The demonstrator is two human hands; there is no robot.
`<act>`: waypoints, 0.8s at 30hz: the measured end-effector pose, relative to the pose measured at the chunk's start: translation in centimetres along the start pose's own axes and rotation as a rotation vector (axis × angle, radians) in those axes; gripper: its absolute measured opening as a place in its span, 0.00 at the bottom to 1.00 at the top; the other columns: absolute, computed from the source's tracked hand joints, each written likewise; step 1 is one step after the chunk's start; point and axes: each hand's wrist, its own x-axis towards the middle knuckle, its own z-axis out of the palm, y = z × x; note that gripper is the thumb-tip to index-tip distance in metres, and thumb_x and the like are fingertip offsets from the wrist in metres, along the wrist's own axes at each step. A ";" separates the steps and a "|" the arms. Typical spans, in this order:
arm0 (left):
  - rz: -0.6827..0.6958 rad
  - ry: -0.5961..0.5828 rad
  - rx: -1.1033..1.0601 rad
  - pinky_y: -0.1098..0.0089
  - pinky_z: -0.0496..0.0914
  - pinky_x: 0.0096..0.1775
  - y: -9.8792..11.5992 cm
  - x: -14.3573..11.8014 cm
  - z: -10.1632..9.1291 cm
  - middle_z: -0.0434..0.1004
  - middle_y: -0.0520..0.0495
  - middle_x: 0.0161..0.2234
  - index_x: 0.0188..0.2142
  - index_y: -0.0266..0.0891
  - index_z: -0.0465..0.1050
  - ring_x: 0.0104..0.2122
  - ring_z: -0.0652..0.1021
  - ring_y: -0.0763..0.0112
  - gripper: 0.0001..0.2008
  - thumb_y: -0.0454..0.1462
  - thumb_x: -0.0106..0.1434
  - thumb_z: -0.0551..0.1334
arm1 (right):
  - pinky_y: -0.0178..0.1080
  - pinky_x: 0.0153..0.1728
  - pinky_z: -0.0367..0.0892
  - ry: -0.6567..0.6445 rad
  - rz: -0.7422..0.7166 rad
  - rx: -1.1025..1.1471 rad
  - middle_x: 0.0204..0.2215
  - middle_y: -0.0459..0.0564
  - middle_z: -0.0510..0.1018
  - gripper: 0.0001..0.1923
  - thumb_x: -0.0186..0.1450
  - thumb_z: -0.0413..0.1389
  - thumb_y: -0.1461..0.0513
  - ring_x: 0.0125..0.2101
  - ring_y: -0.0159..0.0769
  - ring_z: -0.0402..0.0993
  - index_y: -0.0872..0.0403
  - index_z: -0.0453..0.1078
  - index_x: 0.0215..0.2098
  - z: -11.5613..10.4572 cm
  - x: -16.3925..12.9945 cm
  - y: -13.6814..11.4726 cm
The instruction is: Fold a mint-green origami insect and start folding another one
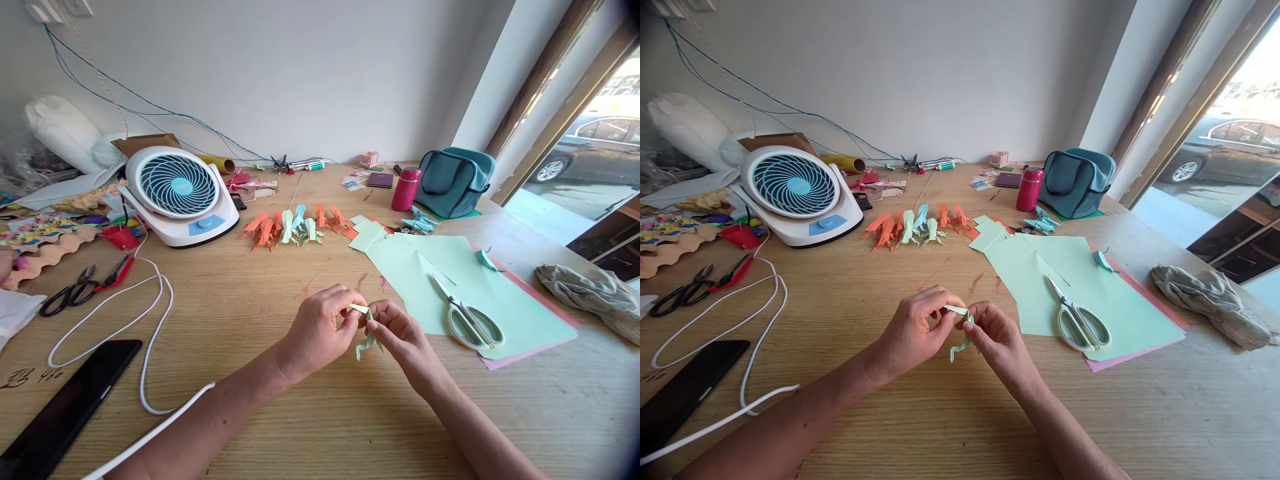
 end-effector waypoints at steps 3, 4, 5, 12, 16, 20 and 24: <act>0.054 0.023 0.062 0.72 0.68 0.34 0.1 -0.1 -0.1 0.77 0.51 0.33 0.37 0.40 0.74 0.32 0.75 0.72 0.11 0.26 0.62 0.56 | 0.37 0.32 0.62 0.049 -0.136 -0.197 0.30 0.47 0.71 0.11 0.68 0.55 0.52 0.31 0.35 0.64 0.51 0.69 0.37 0.1 -0.2 0.2; 0.081 0.035 0.088 0.72 0.68 0.35 0.1 -0.1 -0.2 0.77 0.51 0.33 0.38 0.41 0.74 0.33 0.76 0.72 0.11 0.26 0.62 0.56 | 0.38 0.33 0.62 0.074 -0.174 -0.263 0.30 0.47 0.71 0.10 0.68 0.55 0.53 0.31 0.36 0.64 0.51 0.69 0.37 0.1 -0.3 0.2; 0.110 0.048 0.110 0.72 0.68 0.35 0.1 -0.1 -0.2 0.77 0.51 0.34 0.39 0.41 0.74 0.34 0.76 0.72 0.12 0.26 0.62 0.56 | 0.39 0.35 0.62 0.099 -0.203 -0.321 0.30 0.47 0.71 0.09 0.69 0.55 0.54 0.32 0.36 0.64 0.50 0.69 0.37 0.1 -0.3 0.2; 0.275 0.082 0.191 0.74 0.69 0.35 -0.1 -0.3 -0.3 0.76 0.51 0.35 0.38 0.41 0.69 0.33 0.76 0.74 0.11 0.25 0.64 0.55 | 0.41 0.40 0.64 0.162 -0.283 -0.445 0.34 0.48 0.73 0.06 0.69 0.54 0.58 0.36 0.38 0.67 0.49 0.69 0.42 0.1 -0.5 0.2; 0.371 0.113 0.186 0.74 0.71 0.37 -0.7 -0.3 -0.2 0.77 0.49 0.36 0.40 0.40 0.68 0.35 0.78 0.73 0.11 0.25 0.64 0.55 | 0.40 0.42 0.65 0.188 -0.329 -0.428 0.36 0.48 0.73 0.05 0.69 0.54 0.60 0.38 0.38 0.68 0.48 0.68 0.43 0.2 -0.6 0.1; 0.470 0.163 0.167 0.73 0.73 0.36 -1.4 -0.3 0.2 0.78 0.47 0.37 0.41 0.40 0.67 0.35 0.79 0.72 0.10 0.25 0.64 0.56 | 0.41 0.44 0.64 0.188 -0.348 -0.419 0.39 0.48 0.74 0.05 0.69 0.53 0.61 0.40 0.38 0.67 0.48 0.68 0.43 0.3 -0.8 0.1; 0.504 0.189 0.176 0.72 0.74 0.38 -1.9 -0.5 0.7 0.79 0.46 0.37 0.40 0.41 0.67 0.36 0.80 0.71 0.08 0.27 0.65 0.57 | 0.43 0.43 0.65 0.222 -0.362 -0.421 0.38 0.49 0.73 0.04 0.69 0.53 0.61 0.39 0.39 0.67 0.49 0.67 0.42 0.4 -0.7 0.5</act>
